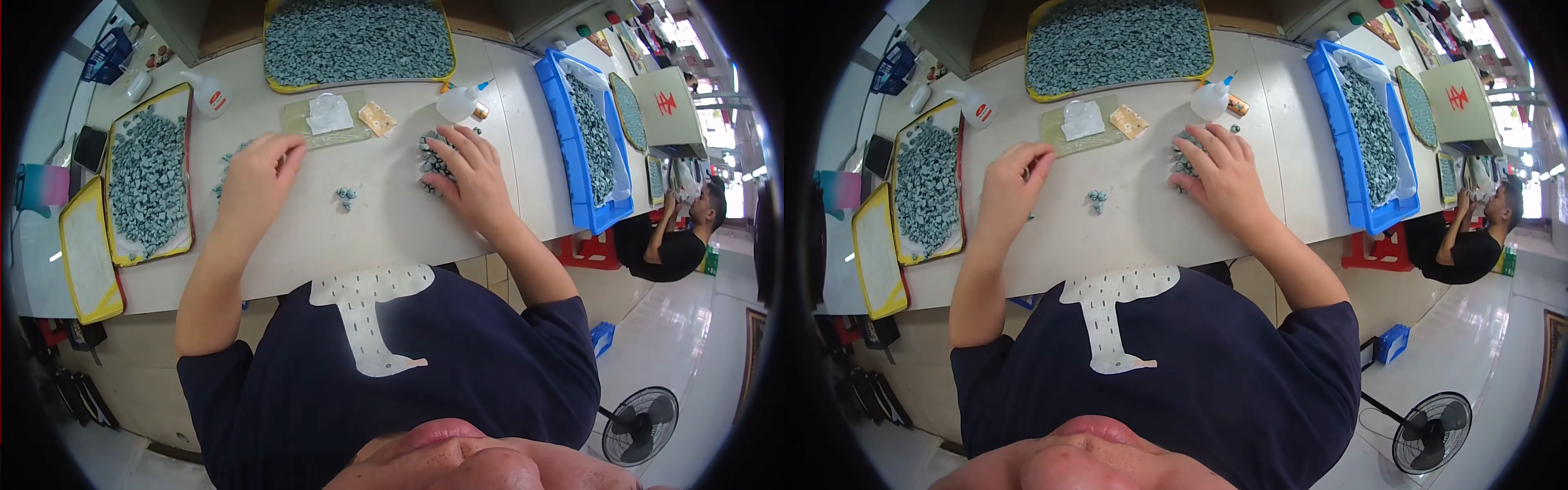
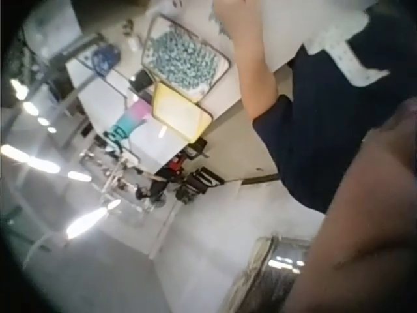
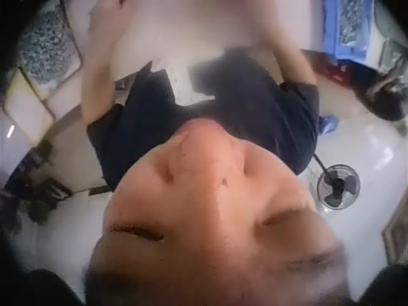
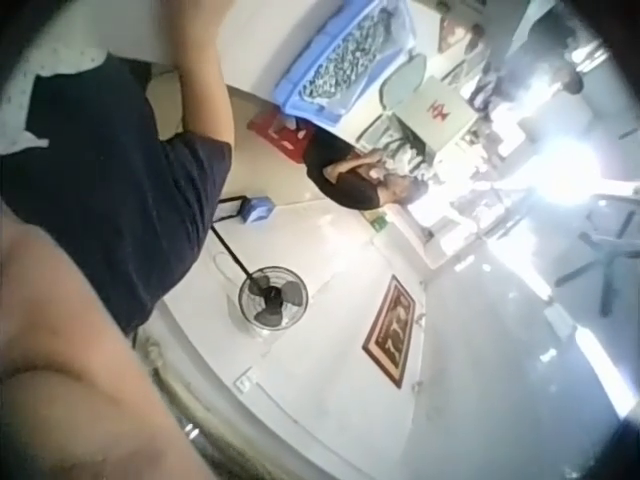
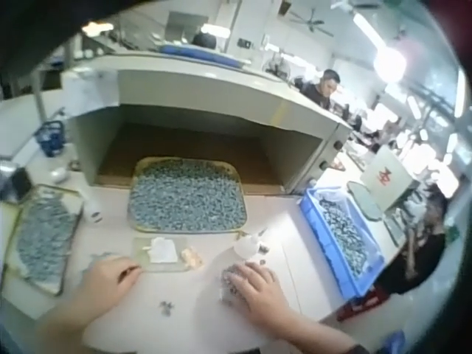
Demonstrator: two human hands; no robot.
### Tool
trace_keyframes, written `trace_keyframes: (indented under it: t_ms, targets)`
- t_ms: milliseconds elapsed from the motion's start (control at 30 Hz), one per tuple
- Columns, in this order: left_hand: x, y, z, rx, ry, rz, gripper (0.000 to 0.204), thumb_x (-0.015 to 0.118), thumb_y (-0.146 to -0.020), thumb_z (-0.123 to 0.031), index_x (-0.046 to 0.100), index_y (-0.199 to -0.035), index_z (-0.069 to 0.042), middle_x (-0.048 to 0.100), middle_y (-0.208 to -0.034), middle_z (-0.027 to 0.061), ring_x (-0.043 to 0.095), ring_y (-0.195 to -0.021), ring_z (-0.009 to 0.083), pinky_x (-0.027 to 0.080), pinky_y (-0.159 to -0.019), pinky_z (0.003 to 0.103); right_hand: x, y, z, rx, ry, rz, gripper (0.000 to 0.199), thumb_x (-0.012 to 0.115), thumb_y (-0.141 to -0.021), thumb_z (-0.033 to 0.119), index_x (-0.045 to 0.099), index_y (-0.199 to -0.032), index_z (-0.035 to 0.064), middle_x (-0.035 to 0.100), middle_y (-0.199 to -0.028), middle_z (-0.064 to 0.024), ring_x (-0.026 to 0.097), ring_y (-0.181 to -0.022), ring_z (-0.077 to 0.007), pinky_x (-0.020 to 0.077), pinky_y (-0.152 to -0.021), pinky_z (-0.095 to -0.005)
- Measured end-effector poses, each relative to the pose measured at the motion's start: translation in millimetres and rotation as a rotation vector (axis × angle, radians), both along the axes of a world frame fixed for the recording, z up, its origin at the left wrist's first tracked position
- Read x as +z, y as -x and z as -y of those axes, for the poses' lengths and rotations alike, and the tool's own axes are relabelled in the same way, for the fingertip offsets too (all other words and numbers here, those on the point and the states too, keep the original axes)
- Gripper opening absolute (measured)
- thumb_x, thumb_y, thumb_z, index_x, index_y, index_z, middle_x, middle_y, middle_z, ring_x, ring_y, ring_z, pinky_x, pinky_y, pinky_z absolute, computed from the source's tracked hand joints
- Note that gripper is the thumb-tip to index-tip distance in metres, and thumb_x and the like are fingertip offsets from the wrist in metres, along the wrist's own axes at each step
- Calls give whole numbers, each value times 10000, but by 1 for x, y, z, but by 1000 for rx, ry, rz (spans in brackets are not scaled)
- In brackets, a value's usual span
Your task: Gluing small green plastic components onto base parts at a factory workstation.
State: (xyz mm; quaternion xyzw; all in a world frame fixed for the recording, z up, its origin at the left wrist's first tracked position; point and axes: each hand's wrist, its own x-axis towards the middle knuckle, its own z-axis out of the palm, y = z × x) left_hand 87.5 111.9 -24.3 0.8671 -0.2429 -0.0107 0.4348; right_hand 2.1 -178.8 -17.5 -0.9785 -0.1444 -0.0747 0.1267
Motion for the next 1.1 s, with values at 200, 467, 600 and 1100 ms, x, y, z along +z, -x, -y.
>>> trace_keyframes:
  t_ms: [200, 467, 600, 1100]
  targets:
    - [-1, -21, -47, 225, -142, 186, 129, 633, -833, -64, 657, -943, -2, 646, -894, 135, 619, -797, 317, 491, -729, 387, 12, -26, -27, 37, -77, -11, 223, 596, -834, 36, 638, -1052, 36, 635, -986, -127, 588, -928, -310, 469, -837, -384]
    - [-9, -19, -78, 232, -275, 219, 136, 633, -817, -46, 669, -942, -5, 620, -939, 131, 579, -929, 317, 485, -795, 386, 16, -49, -82, -152, 133, -282, 210, 557, -833, 4, 630, -1030, -1, 610, -965, -187, 584, -933, -344, 471, -837, -406]
    - [-20, -18, -79, 181, -272, 222, 131, 634, -803, -37, 672, -924, -5, 605, -944, 129, 555, -949, 324, 477, -807, 385, 21, -57, -91, -116, 48, -331, 189, 537, -841, 19, 624, -1005, -14, 607, -967, -204, 585, -924, -361, 471, -835, -408]
    - [-12, -9, -70, 38, -419, 255, 70, 597, -722, 19, 600, -790, 4, 583, -866, 129, 543, -870, 311, 468, -761, 396, 16, -63, -102, 54, -195, -356, 144, 571, -825, 13, 636, -949, -18, 618, -939, -180, 600, -864, -360, 481, -798, -398]
